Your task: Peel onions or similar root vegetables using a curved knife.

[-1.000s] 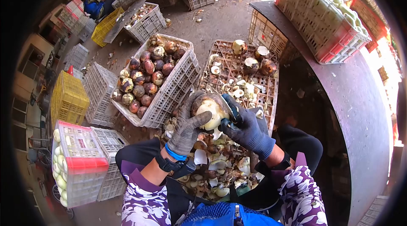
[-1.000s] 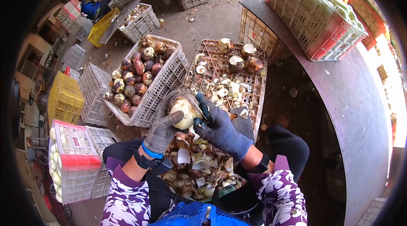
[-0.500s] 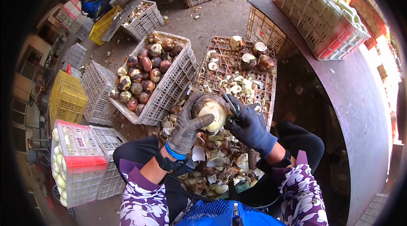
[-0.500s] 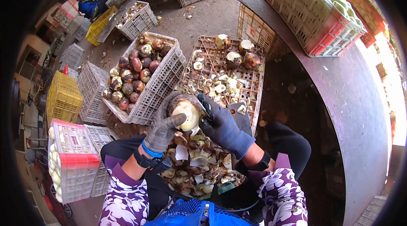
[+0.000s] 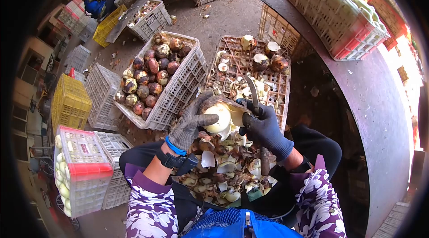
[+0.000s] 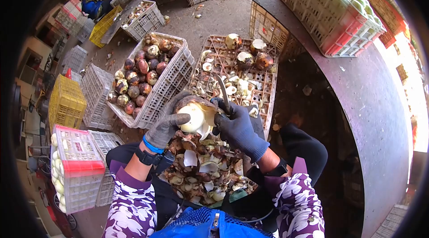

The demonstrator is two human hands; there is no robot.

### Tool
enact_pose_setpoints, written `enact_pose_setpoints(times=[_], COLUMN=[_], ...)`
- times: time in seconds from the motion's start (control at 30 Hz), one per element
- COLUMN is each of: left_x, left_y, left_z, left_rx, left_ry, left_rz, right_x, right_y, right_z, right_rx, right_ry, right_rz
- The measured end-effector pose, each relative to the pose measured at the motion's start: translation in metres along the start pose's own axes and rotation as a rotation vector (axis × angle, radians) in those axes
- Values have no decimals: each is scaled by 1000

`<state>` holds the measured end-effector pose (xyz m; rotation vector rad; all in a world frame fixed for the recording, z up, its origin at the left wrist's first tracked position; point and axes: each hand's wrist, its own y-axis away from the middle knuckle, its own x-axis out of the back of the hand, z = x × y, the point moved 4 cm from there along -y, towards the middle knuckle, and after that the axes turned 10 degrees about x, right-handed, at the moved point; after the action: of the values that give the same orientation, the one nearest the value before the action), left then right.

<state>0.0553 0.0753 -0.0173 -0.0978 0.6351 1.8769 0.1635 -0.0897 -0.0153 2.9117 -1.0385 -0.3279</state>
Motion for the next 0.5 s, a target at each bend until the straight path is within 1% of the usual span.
enact_pose_setpoints(times=[0.07,0.13,0.17,0.27,0.3,0.4,0.47,0.5], left_x=[-3,0,11,-1,-2,-6,-13,-15], left_y=[-1,-5,-12,-12,-12,-9,-9,-10], left_z=[2,-5,-17,-16,-18,-23,-22,-22], left_rx=[-48,-116,-165,-216,-227,-251,-258,-300], left_ry=[30,82,85,181,213,288,318,287], left_rz=[43,102,135,92,106,139,146,95], right_x=[-1,-3,-5,-13,-17,-21,-21,-22], right_y=[-1,2,3,3,4,1,-2,-3], right_z=[-4,-5,-4,10,6,10,12,13], right_rx=[-17,-90,-126,-61,-77,-19,-62,-84], right_ry=[-53,-85,-101,-128,-140,-204,-227,-241], right_rz=[62,91,105,180,199,201,239,259])
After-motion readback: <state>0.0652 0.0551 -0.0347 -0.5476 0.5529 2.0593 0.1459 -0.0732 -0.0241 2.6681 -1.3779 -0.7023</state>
